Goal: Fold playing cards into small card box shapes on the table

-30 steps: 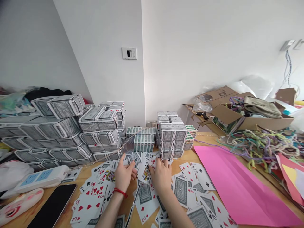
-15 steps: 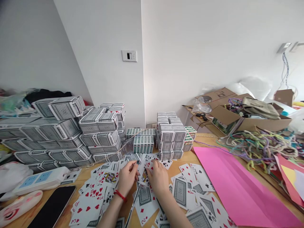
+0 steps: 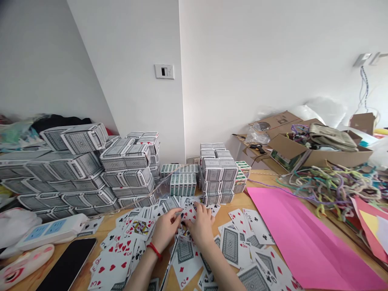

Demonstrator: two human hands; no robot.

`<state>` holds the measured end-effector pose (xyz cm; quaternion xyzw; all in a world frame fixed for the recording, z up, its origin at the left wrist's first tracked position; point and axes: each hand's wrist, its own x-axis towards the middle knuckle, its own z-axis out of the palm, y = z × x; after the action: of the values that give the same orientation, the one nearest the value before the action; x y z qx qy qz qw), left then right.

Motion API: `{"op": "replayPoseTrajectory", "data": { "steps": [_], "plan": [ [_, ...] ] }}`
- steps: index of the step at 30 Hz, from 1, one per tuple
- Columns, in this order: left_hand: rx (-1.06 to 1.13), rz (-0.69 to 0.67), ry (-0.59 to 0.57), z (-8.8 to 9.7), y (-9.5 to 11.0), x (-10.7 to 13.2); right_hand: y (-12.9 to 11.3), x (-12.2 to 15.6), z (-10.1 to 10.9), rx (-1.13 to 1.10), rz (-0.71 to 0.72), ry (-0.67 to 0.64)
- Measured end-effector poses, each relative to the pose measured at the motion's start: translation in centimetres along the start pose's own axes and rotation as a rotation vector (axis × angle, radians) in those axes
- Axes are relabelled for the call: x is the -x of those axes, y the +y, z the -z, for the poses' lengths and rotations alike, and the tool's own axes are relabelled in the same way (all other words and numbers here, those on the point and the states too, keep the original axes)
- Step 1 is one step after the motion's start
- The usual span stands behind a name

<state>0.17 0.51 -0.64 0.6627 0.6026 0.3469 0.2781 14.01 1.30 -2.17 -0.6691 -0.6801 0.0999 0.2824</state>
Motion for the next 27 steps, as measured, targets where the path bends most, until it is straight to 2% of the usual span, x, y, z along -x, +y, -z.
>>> {"op": "replayPoseTrajectory", "data": {
  "steps": [6, 13, 17, 22, 27],
  "plan": [
    [0.000, 0.020, -0.019, 0.20, 0.21, 0.04, 0.07, 0.08, 0.35, -0.059, -0.027, -0.024],
    [-0.008, 0.002, -0.031, 0.26, 0.41, -0.03, 0.08, 0.13, 0.44, -0.281, 0.014, -0.027],
    [0.103, 0.007, 0.030, 0.26, 0.38, -0.01, 0.31, -0.12, 0.31, -0.356, 0.060, 0.021],
    [0.450, 0.111, 0.222, 0.50, 0.14, -0.31, 0.53, -0.34, 0.69, -0.192, 0.053, 0.108],
    [0.542, 0.135, 0.268, 0.59, -0.01, -0.41, 0.25, -0.11, 0.86, -0.004, 0.051, 0.054]
  ]
}}
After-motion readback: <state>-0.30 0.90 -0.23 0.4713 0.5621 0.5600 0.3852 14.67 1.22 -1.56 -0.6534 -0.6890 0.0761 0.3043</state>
